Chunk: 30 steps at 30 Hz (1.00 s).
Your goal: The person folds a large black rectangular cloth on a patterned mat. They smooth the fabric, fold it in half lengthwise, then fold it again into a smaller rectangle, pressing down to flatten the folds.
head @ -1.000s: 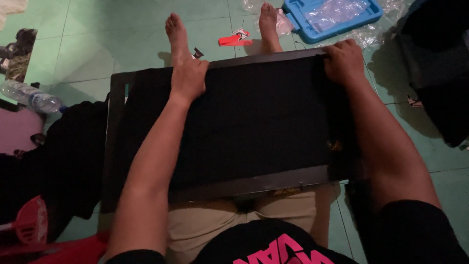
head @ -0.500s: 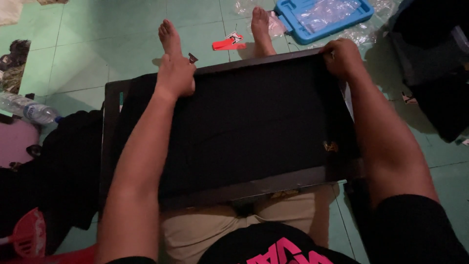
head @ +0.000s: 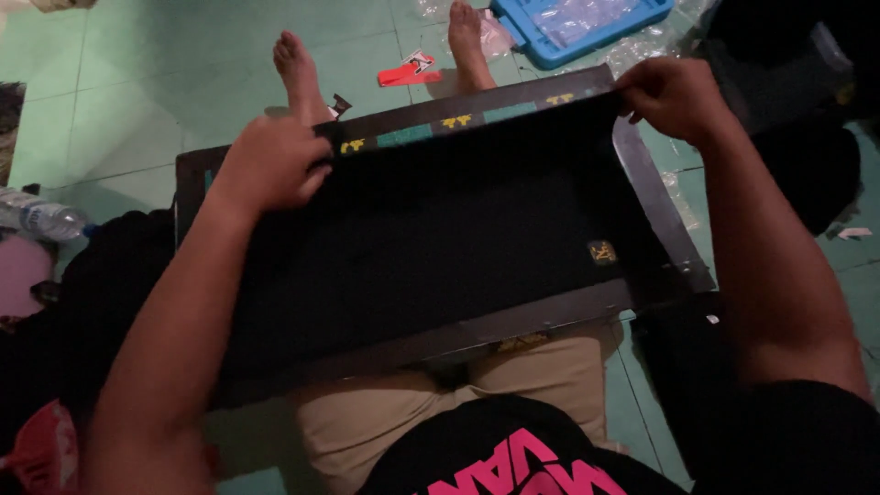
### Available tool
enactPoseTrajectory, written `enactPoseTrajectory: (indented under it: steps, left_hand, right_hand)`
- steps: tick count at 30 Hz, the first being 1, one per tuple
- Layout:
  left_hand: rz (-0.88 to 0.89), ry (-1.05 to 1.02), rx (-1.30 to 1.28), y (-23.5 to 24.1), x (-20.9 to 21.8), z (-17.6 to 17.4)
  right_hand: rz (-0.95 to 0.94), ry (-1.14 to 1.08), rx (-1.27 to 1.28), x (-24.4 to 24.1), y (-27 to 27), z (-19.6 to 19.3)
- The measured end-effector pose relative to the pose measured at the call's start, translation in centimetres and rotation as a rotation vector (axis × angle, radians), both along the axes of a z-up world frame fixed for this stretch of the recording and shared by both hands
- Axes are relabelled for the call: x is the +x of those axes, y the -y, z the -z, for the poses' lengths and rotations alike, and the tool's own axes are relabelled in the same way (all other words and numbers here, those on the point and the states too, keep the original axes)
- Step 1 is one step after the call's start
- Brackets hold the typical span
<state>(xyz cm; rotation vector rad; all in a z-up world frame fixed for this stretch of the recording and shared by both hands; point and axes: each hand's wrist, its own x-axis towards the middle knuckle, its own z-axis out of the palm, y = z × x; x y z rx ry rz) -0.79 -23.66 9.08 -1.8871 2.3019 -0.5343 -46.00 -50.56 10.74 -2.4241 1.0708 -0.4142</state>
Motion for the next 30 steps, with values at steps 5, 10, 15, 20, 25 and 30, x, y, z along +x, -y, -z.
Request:
enactPoseTrajectory:
  steps: [5,10,15,20,25,30]
  left_hand:
    - [-0.031,-0.014,0.034,-4.8,-4.0,-0.6]
    - [-0.085,-0.002,0.002,-10.2,-7.9,0.2]
    - [-0.066,-0.075,-0.17,-13.8,-10.2,4.1]
    - [-0.077,-0.156,-0.223,-15.1,-11.2,7.3]
    - [-0.09,-0.16,-0.254,-15.2,-11.5,6.9]
    - [-0.095,-0.109,-0.237,-15.0,-12.2,5.4]
  right_hand:
    - [-0.01,-0.12,-0.063,-3.0,-2.0,-0.6]
    - [-0.108,-0.109,-0.132,-7.5,-3.6,2.5]
    - [-0.124,-0.259,-0.14,-9.6,-6.8,4.8]
    - [-0.074,-0.178,-0.069,-11.1,-7.4,7.9]
    - [-0.105,-0.232,-0.138,-10.8,-7.4,7.9]
    - [-0.13,-0.326,-0.174,-10.1,-8.5,6.1]
